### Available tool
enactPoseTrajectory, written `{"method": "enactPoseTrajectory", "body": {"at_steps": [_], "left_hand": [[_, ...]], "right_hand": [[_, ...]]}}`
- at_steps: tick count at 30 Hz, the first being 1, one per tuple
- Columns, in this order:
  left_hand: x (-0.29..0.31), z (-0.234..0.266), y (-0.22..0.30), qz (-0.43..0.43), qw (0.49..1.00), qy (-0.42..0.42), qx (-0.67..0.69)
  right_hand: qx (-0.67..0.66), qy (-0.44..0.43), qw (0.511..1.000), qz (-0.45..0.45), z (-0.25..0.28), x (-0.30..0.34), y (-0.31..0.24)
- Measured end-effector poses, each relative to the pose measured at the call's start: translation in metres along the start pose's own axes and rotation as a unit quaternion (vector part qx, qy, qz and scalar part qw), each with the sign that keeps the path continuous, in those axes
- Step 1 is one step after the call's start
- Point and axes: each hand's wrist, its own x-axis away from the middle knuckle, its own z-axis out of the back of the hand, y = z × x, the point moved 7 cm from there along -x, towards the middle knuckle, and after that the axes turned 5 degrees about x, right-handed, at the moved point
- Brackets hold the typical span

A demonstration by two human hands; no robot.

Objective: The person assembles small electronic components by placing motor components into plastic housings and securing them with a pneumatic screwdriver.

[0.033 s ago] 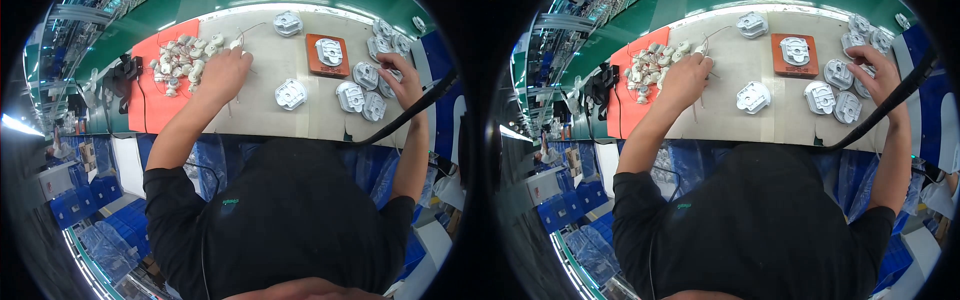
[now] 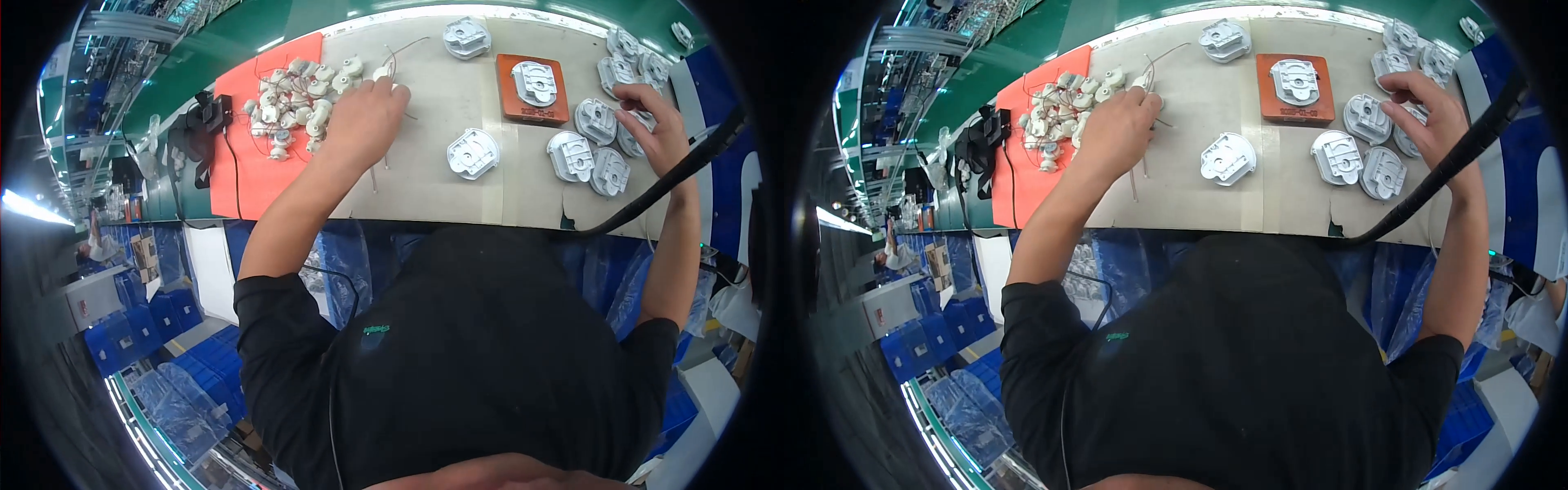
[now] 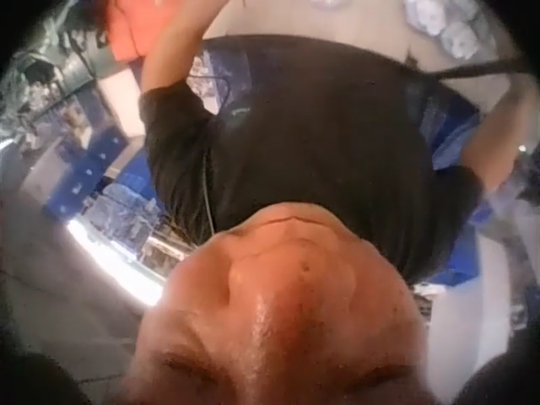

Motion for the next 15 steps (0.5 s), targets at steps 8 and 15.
{"method": "enactPoseTrajectory", "body": {"at_steps": [8, 15], "left_hand": [[-0.006, 0.021, -0.002, 0.012, 0.995, -0.005, 0.096], [-0.006, 0.022, -0.057, 0.161, 0.787, 0.045, 0.594]], "right_hand": [[-0.005, 0.002, 1.0, 0.008, 0.001, 0.001, -0.003], [-0.044, -0.002, 0.999, 0.015, -0.008, -0.009, 0.002]]}}
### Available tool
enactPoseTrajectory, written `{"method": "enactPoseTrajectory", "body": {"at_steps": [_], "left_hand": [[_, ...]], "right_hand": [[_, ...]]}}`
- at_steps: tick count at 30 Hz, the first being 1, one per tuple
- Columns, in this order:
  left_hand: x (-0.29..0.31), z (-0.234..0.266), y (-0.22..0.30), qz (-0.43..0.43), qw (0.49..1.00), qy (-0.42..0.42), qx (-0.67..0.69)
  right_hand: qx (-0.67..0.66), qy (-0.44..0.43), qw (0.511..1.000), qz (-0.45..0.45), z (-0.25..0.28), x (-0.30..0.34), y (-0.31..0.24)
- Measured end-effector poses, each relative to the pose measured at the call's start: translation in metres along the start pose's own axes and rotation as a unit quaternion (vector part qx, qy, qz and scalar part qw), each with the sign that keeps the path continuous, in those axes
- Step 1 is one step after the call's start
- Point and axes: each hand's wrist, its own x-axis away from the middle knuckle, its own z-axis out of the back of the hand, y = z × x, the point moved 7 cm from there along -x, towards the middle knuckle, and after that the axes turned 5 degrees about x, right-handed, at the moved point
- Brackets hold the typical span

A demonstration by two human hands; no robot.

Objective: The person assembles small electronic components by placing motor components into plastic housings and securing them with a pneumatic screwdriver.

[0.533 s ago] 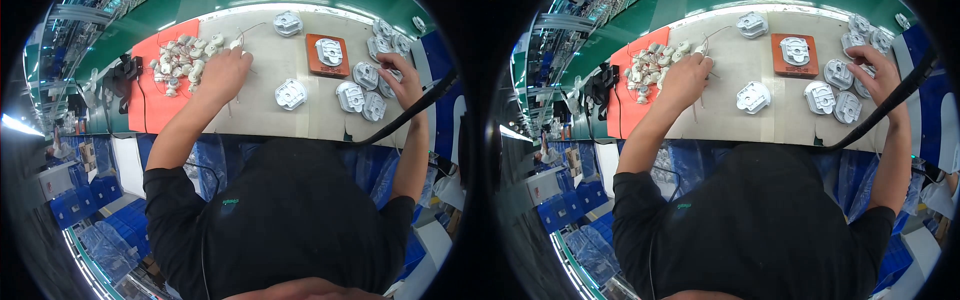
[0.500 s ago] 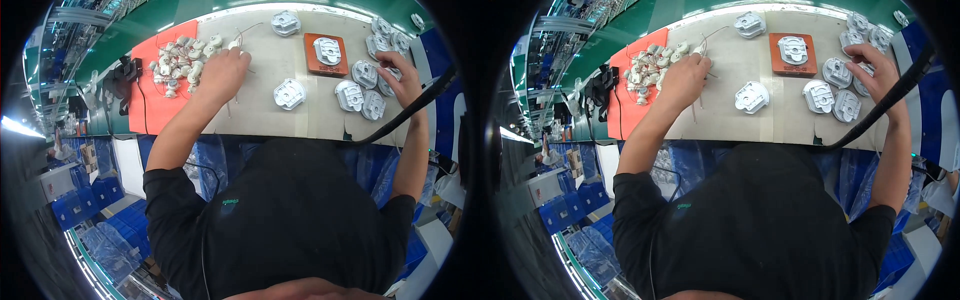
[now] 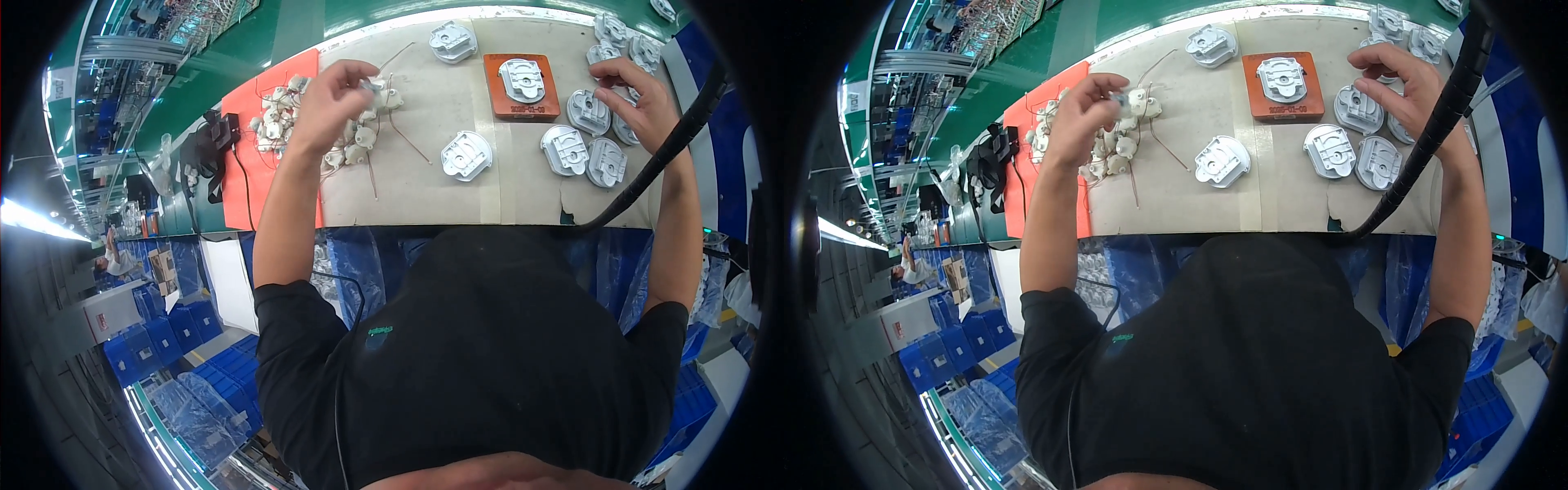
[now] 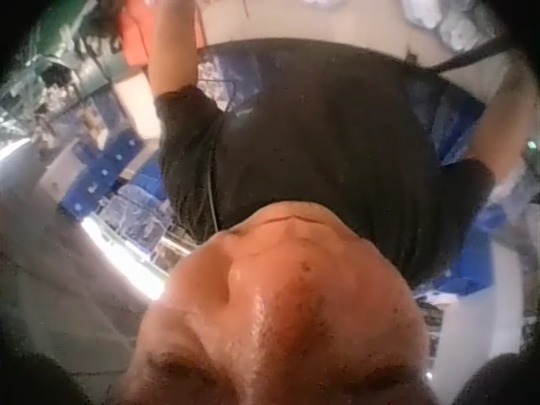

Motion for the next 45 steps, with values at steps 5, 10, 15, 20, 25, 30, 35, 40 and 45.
{"method": "enactPoseTrajectory", "body": {"at_steps": [5, 10, 15, 20, 25, 30, 35, 40, 45], "left_hand": [[-0.009, 0.011, 0.0, 0.049, 0.954, 0.012, 0.294], [-0.022, 0.014, -0.007, 0.063, 0.911, 0.068, 0.402], [-0.014, 0.039, 0.026, -0.082, 0.903, 0.069, 0.417], [-0.024, -0.059, 0.056, -0.063, 0.976, -0.011, 0.209], [-0.032, -0.118, 0.078, -0.218, 0.973, -0.072, 0.0], [-0.028, -0.148, 0.092, -0.275, 0.959, -0.07, -0.008], [-0.035, -0.153, 0.08, -0.231, 0.971, -0.059, 0.004], [-0.046, -0.152, 0.062, -0.215, 0.976, -0.015, 0.023], [-0.051, -0.162, 0.061, -0.146, 0.982, -0.084, 0.089]], "right_hand": [[-0.02, -0.008, 1.0, 0.007, -0.001, -0.007, -0.001], [-0.031, -0.034, 0.998, 0.037, -0.007, -0.023, -0.011], [-0.025, -0.078, 0.995, 0.052, -0.01, -0.029, -0.007], [-0.036, 0.025, 0.987, 0.155, -0.016, -0.048, -0.033], [-0.094, -0.038, 0.972, 0.212, -0.034, -0.069, -0.071], [-0.281, -0.119, 0.947, 0.102, -0.042, -0.072, -0.052], [-0.284, -0.142, 0.946, 0.063, -0.045, -0.069, -0.04], [-0.185, -0.144, 0.961, 0.145, -0.042, -0.068, -0.041], [-0.172, -0.161, 0.961, 0.144, -0.05, -0.071, -0.021]]}}
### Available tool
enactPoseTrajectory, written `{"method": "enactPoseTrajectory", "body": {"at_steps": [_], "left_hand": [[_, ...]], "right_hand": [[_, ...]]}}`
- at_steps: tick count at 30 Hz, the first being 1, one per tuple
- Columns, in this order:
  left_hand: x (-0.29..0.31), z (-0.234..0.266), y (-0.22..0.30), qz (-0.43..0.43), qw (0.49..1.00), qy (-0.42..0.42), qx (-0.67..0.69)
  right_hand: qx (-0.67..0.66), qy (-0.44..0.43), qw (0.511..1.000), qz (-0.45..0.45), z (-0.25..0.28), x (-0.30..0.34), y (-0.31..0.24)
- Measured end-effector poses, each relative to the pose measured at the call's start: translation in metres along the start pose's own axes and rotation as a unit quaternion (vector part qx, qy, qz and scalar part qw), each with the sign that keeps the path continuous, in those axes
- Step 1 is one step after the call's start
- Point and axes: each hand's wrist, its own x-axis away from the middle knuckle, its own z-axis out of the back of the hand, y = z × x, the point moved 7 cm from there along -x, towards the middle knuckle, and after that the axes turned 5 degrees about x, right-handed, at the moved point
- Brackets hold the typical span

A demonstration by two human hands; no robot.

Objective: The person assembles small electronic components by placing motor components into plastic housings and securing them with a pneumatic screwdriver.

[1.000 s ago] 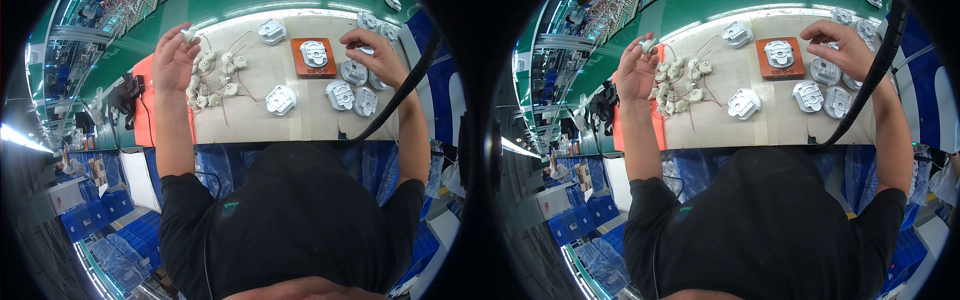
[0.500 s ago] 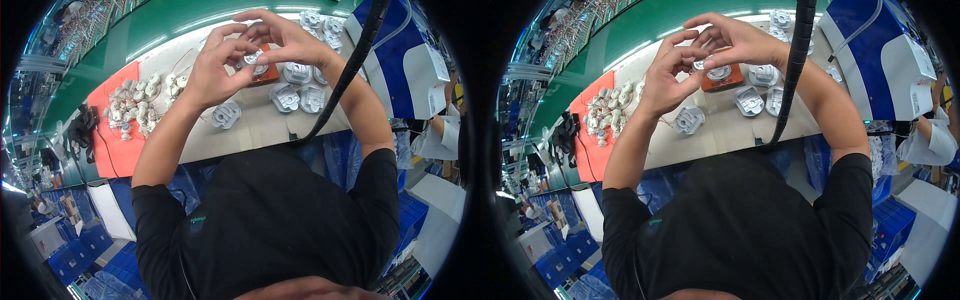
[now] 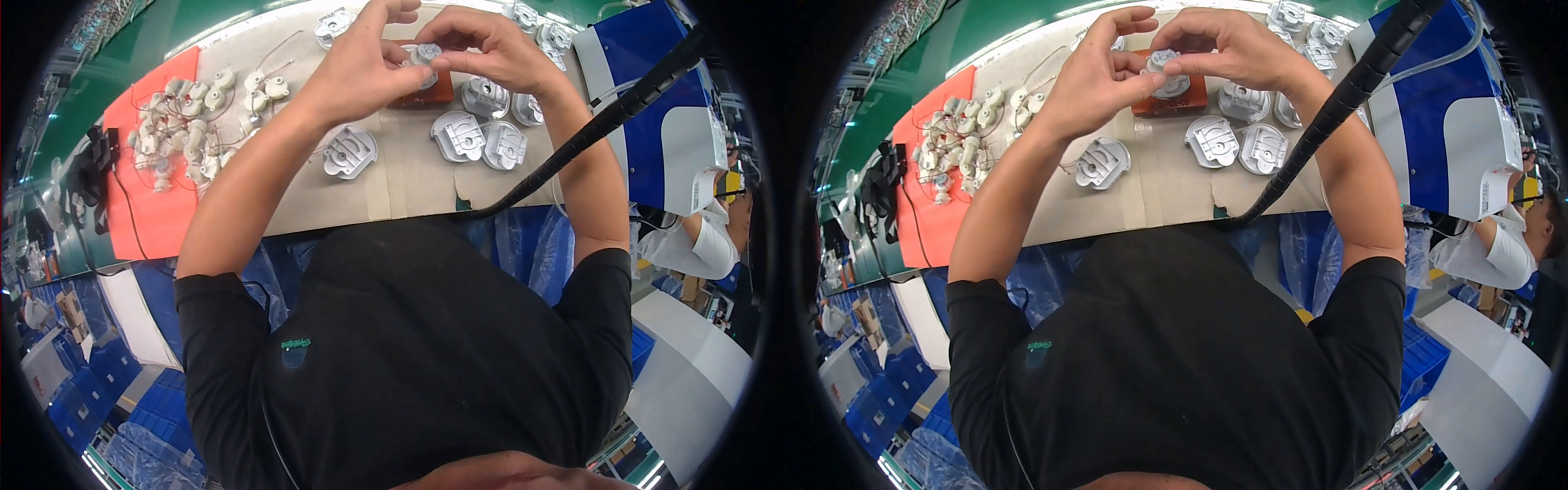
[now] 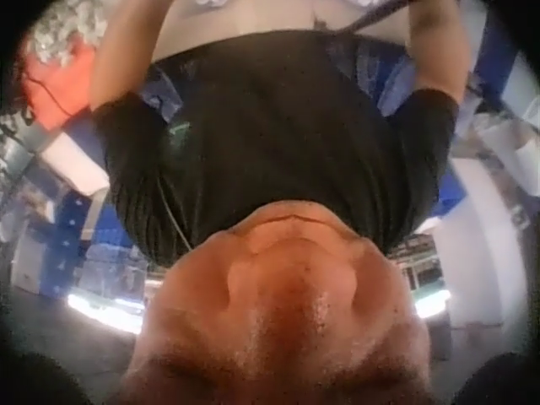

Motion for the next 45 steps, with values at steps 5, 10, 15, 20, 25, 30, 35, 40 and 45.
{"method": "enactPoseTrajectory", "body": {"at_steps": [5, 10, 15, 20, 25, 30, 35, 40, 45], "left_hand": [[0.001, 0.023, -0.019, 0.015, 0.977, 0.026, -0.211], [0.0, 0.008, -0.025, -0.027, 0.929, -0.028, -0.369], [-0.007, 0.011, -0.022, -0.025, 0.948, -0.032, -0.315], [-0.01, 0.012, -0.026, 0.009, 0.952, -0.033, -0.306], [-0.008, 0.011, -0.026, -0.003, 0.957, -0.044, -0.288], [-0.008, 0.011, -0.028, 0.014, 0.958, -0.047, -0.282], [-0.012, 0.013, -0.023, -0.013, 0.955, -0.038, -0.293], [-0.011, 0.01, -0.037, -0.035, 0.939, -0.048, -0.337], [-0.005, 0.012, -0.037, 0.002, 0.95, -0.047, -0.309]], "right_hand": [[0.094, 0.061, 0.987, -0.115, 0.01, 0.003, -0.002], [0.173, 0.045, 0.975, -0.129, 0.0, 0.002, 0.002], [0.182, 0.029, 0.963, -0.195, -0.003, -0.011, -0.007], [0.243, 0.01, 0.962, -0.123, -0.006, -0.015, -0.019], [0.324, -0.024, 0.943, -0.073, -0.01, -0.019, -0.03], [0.329, -0.079, 0.938, -0.076, -0.014, -0.027, -0.032], [0.312, -0.062, 0.945, -0.078, -0.008, -0.02, -0.017], [0.326, 0.057, 0.942, -0.054, 0.001, -0.004, -0.019], [0.197, 0.325, 0.924, 0.038, 0.063, 0.002, -0.079]]}}
